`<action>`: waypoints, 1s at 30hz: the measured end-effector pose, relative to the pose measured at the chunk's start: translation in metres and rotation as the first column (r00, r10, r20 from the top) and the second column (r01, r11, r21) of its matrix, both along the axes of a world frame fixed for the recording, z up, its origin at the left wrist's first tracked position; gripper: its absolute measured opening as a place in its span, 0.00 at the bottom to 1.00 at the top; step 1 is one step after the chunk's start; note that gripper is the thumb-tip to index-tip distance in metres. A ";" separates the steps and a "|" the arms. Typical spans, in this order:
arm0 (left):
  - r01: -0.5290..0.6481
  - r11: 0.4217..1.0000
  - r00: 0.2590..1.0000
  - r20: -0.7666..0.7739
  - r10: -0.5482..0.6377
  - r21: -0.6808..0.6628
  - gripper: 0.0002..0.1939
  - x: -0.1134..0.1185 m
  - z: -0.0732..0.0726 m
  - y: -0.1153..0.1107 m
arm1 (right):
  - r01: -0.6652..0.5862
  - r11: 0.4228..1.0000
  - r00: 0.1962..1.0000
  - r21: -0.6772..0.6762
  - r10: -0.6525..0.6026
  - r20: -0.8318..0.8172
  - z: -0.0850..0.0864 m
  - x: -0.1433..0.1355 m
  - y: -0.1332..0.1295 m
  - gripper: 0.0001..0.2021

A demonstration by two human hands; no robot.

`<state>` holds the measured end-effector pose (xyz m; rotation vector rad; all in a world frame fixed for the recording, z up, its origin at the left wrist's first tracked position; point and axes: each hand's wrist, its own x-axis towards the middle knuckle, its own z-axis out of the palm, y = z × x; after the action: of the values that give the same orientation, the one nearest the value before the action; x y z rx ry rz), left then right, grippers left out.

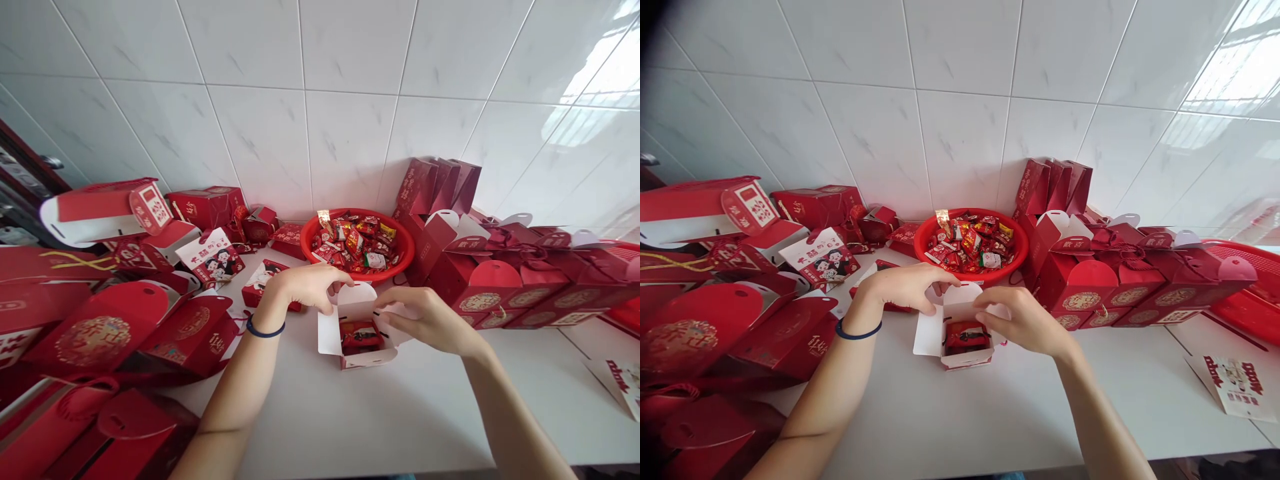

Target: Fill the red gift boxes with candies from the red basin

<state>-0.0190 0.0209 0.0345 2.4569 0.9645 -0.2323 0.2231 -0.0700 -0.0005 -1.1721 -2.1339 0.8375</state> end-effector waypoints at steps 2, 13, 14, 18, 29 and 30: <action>0.009 1.000 1.000 0.007 -0.009 0.002 0.35 0.000 0.000 -0.001 | 0.206 0.975 0.976 0.085 -0.198 -0.095 -0.014 0.013 -0.013 0.12; -0.034 0.998 0.998 0.055 0.037 -0.049 0.37 0.006 0.001 -0.012 | 0.455 0.880 0.747 -0.133 -0.459 -0.481 -0.092 0.004 -0.058 0.26; -0.039 0.998 0.996 0.082 0.043 -0.049 0.36 0.006 0.000 -0.013 | 0.451 0.881 0.741 -0.141 -0.458 -0.491 -0.091 0.003 -0.058 0.26; -0.070 0.992 0.967 0.235 0.093 -0.106 0.34 0.000 -0.008 -0.017 | 0.450 0.882 0.745 -0.142 -0.458 -0.485 -0.085 -0.001 -0.057 0.25; 0.049 0.935 0.824 0.544 0.161 -0.351 0.44 -0.038 -0.040 -0.030 | 0.444 0.895 0.723 -0.038 -0.383 -0.575 -0.091 -0.014 -0.046 0.24; 0.023 0.935 0.787 0.583 0.201 -0.353 0.43 -0.037 -0.048 -0.030 | 0.432 0.902 0.729 -0.031 -0.369 -0.576 -0.091 -0.014 -0.045 0.24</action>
<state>-0.0557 -0.0095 -0.0136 1.9442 0.6714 0.3904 0.2088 -0.1155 -0.0916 -1.0945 -1.3462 0.7416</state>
